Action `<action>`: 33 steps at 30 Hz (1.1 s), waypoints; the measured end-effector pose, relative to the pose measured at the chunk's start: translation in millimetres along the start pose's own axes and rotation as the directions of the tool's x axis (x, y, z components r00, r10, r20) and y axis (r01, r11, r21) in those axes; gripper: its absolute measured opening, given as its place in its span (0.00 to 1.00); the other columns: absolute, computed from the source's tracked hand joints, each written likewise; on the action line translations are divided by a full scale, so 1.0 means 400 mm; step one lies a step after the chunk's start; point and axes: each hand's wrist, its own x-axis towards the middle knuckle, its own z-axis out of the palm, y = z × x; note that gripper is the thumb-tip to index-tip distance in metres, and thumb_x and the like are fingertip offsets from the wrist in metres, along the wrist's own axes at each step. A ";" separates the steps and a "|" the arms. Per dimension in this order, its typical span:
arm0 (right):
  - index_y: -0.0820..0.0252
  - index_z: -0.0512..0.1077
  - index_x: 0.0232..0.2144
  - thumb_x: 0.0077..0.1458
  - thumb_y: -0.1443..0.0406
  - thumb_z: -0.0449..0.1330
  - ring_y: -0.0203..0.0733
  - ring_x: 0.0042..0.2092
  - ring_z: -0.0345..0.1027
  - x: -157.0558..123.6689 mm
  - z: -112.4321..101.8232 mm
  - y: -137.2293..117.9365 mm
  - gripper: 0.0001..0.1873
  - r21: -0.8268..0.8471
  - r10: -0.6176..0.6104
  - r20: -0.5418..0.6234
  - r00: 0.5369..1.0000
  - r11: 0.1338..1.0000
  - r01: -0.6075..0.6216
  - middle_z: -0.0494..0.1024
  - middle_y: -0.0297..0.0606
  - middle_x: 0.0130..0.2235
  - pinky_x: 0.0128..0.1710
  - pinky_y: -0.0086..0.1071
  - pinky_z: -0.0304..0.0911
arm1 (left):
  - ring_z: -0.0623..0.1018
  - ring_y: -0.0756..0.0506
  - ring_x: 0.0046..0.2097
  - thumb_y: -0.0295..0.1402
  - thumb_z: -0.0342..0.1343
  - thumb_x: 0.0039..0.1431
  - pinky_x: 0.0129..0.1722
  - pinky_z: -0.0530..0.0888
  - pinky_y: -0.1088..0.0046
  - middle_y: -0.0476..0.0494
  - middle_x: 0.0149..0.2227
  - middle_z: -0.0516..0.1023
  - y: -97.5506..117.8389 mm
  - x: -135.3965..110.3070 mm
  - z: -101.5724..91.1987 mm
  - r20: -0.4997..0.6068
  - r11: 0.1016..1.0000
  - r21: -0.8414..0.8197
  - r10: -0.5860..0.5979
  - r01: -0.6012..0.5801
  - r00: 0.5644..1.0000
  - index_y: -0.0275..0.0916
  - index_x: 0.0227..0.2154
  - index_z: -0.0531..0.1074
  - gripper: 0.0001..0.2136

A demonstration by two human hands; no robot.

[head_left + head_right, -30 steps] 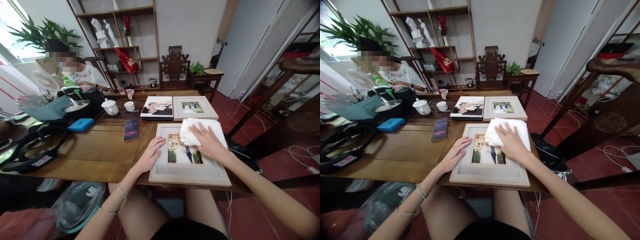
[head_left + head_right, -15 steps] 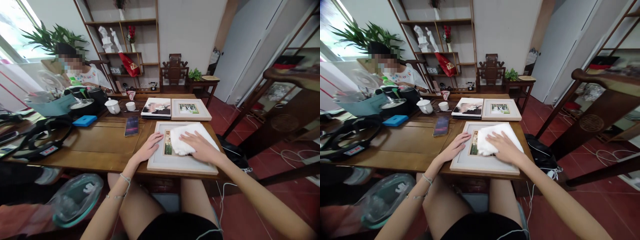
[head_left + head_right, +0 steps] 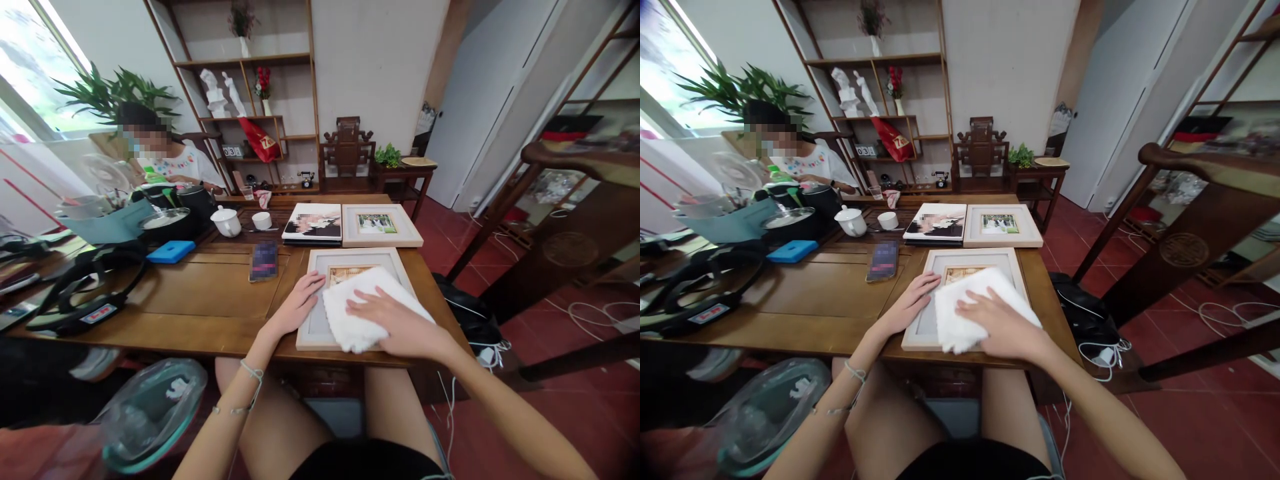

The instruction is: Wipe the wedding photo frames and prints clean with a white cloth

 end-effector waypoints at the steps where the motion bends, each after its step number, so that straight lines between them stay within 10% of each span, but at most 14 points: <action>1: 0.61 0.61 0.63 0.38 0.76 0.53 0.51 0.69 0.43 -0.020 0.003 -0.022 0.45 0.011 -0.004 0.019 1.000 1.000 0.004 0.60 0.43 0.66 0.65 0.57 0.38 | 0.57 0.39 0.67 0.33 0.46 0.68 0.66 0.53 0.45 0.38 0.63 0.65 0.002 -0.001 0.000 0.004 1.000 0.001 0.002 -0.002 1.000 0.45 0.61 0.65 0.20; 5: 0.59 0.61 0.63 0.37 0.77 0.51 0.48 0.68 0.45 -0.057 -0.004 -0.018 0.46 0.004 0.037 0.030 0.999 0.999 -0.037 0.60 0.40 0.66 0.66 0.54 0.40 | 0.57 0.39 0.68 0.32 0.45 0.68 0.67 0.53 0.45 0.39 0.64 0.64 0.003 -0.002 -0.002 0.022 1.000 -0.002 0.014 -0.014 1.000 0.45 0.61 0.65 0.20; 13: 0.59 0.59 0.64 0.44 0.75 0.52 0.57 0.67 0.47 0.058 -0.037 0.213 0.41 -0.263 0.274 -0.324 0.906 0.893 -0.364 0.60 0.44 0.65 0.62 0.64 0.42 | 0.56 0.38 0.68 0.31 0.45 0.68 0.66 0.54 0.45 0.40 0.64 0.63 0.002 0.000 -0.006 0.041 1.000 -0.008 0.022 -0.021 0.999 0.46 0.61 0.64 0.20; 25: 0.61 0.69 0.57 0.33 0.76 0.52 0.59 0.58 0.64 -0.154 -0.032 -0.098 0.43 -0.197 0.118 -0.027 0.993 0.973 -0.121 0.74 0.48 0.56 0.53 0.52 0.64 | 0.55 0.39 0.68 0.31 0.44 0.68 0.67 0.52 0.46 0.40 0.64 0.63 0.018 -0.004 -0.006 0.032 1.000 -0.010 -0.004 0.004 0.999 0.46 0.62 0.63 0.21; 33: 0.65 0.67 0.58 0.42 0.73 0.55 0.57 0.63 0.58 0.020 -0.029 0.095 0.37 -0.237 0.257 -0.214 0.942 0.922 -0.306 0.67 0.50 0.61 0.60 0.50 0.55 | 0.55 0.39 0.68 0.31 0.44 0.68 0.67 0.53 0.46 0.40 0.65 0.62 0.017 -0.002 -0.010 0.054 1.000 0.002 0.006 -0.006 0.999 0.46 0.62 0.63 0.20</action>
